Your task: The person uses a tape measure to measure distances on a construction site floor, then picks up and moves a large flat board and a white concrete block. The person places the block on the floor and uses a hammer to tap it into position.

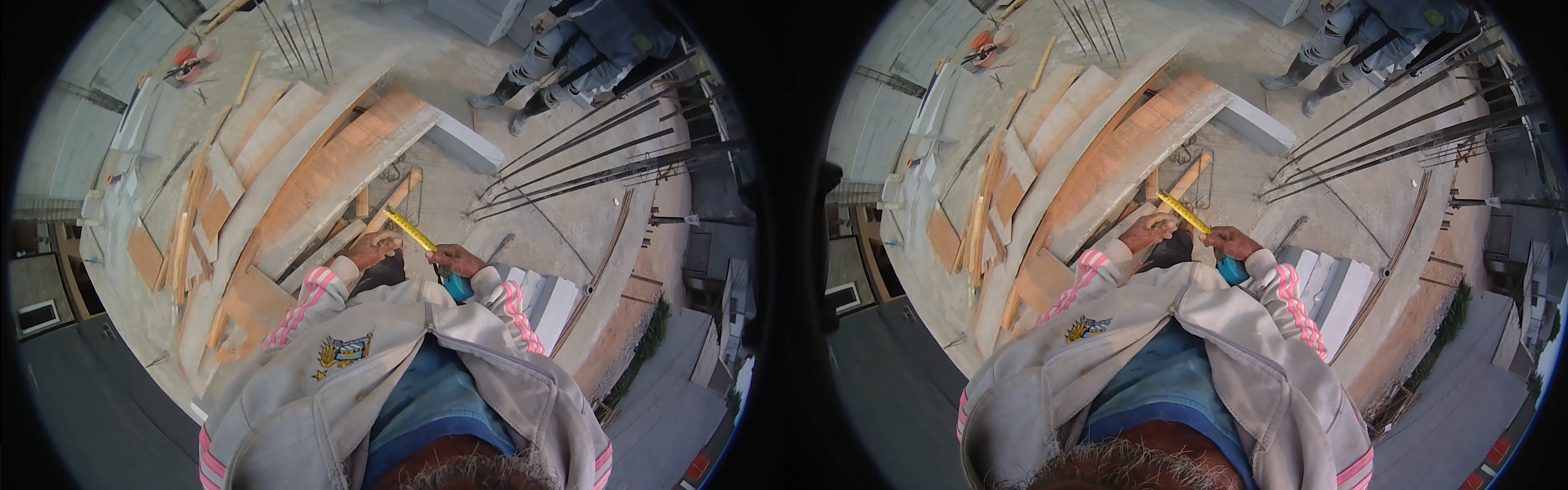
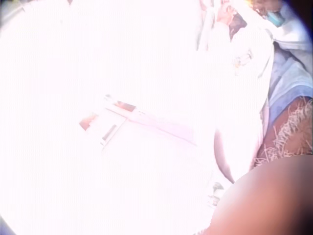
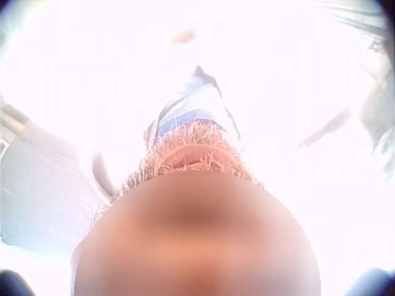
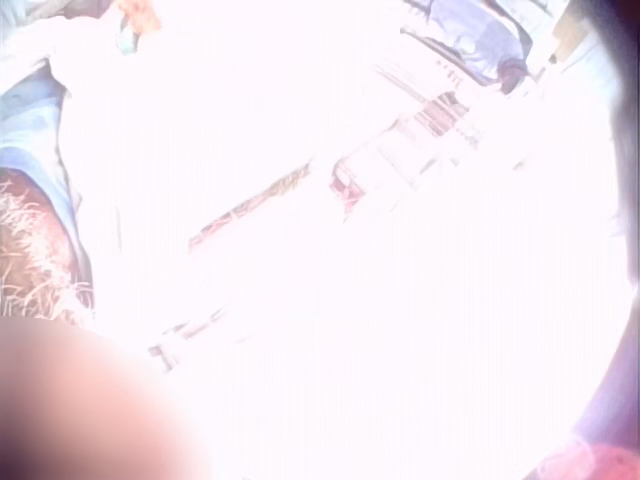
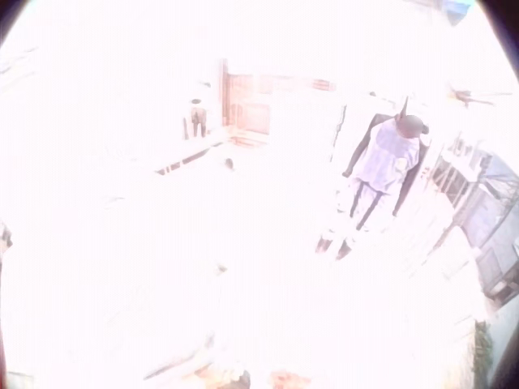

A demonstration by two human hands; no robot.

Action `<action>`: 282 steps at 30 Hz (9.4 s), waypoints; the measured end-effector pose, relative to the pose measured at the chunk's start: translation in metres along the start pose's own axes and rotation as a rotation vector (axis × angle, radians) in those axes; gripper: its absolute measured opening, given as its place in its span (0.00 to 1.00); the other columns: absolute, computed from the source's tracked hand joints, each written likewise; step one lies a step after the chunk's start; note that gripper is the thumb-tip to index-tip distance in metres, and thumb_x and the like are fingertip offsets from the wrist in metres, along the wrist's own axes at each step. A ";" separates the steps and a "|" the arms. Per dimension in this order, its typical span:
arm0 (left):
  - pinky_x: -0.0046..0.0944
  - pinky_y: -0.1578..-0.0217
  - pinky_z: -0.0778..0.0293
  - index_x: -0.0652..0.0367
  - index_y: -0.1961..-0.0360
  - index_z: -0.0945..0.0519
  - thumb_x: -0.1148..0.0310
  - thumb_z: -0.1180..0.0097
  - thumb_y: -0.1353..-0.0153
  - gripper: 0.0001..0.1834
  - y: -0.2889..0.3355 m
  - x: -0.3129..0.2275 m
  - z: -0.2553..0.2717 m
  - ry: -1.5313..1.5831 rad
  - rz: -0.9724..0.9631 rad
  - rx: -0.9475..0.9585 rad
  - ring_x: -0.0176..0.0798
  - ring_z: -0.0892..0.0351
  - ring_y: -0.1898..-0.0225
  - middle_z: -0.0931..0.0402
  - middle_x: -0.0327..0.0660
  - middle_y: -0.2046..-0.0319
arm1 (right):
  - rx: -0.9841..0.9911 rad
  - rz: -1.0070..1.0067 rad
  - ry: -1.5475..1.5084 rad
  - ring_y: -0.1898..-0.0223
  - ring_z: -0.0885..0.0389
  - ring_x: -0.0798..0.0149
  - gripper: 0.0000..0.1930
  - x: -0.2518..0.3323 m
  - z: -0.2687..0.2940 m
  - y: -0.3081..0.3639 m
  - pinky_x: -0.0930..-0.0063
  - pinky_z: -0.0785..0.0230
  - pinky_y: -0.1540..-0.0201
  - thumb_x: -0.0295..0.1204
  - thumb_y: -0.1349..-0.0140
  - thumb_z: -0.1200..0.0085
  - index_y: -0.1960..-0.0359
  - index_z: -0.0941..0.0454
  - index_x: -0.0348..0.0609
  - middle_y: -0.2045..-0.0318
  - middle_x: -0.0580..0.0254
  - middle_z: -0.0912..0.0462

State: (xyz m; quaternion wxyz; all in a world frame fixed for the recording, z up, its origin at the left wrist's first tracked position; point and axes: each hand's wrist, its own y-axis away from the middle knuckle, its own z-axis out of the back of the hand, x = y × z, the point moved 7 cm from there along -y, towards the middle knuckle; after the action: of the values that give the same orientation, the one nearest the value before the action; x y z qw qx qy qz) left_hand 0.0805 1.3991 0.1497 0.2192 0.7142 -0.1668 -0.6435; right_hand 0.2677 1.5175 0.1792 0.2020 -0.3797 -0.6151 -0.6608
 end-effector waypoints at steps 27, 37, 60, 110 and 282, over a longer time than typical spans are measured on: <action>0.57 0.37 0.32 0.59 0.37 0.30 0.43 0.27 0.49 0.45 -0.455 0.353 0.179 1.907 -0.115 -1.489 0.50 0.29 0.37 0.26 0.42 0.41 | -0.162 -0.869 -0.351 0.77 0.25 0.70 0.23 -0.157 0.250 -0.150 0.75 0.30 0.73 0.53 0.31 0.46 0.60 0.21 0.42 0.78 0.66 0.23; 0.35 0.66 0.27 0.64 0.56 0.24 0.53 0.26 0.47 0.29 -0.252 0.229 0.177 1.496 0.171 -1.843 0.38 0.22 0.69 0.20 0.39 0.61 | -0.486 -0.362 -0.063 0.88 0.30 0.65 0.38 0.030 0.282 -0.198 0.70 0.31 0.84 0.64 0.37 0.47 0.43 0.30 0.41 0.87 0.66 0.30; 0.43 0.62 0.21 0.62 0.55 0.21 0.59 0.31 0.41 0.21 -0.016 0.298 0.115 1.473 0.002 -1.950 0.39 0.19 0.61 0.21 0.41 0.58 | -0.228 -0.302 -0.102 0.83 0.23 0.67 0.39 0.097 0.267 -0.104 0.72 0.28 0.80 0.62 0.34 0.49 0.40 0.27 0.37 0.78 0.64 0.23; 0.46 0.38 0.28 0.58 0.51 0.24 0.60 0.41 0.34 0.16 -0.111 -0.211 0.044 1.519 -0.387 -0.409 0.36 0.18 0.58 0.18 0.40 0.59 | -0.562 0.484 -0.172 0.76 0.32 0.75 0.26 0.162 0.261 -0.012 0.75 0.38 0.72 0.52 0.28 0.50 0.68 0.15 0.39 0.81 0.70 0.27; 0.44 0.70 0.14 0.74 0.44 0.32 0.64 0.35 0.43 0.32 -0.070 0.363 0.500 1.395 0.045 -1.843 0.54 0.13 0.66 0.24 0.53 0.49 | -0.063 -0.871 0.771 0.64 0.17 0.59 0.26 -0.027 0.315 -0.102 0.62 0.27 0.53 0.55 0.30 0.54 0.61 0.11 0.49 0.70 0.54 0.15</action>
State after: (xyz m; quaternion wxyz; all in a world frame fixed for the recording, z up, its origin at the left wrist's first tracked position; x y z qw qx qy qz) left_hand -0.3765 1.2202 -0.2325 0.7130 0.4802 0.5106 0.0172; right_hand 0.2896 1.8329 0.0778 0.1097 0.1707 -0.5766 -0.7914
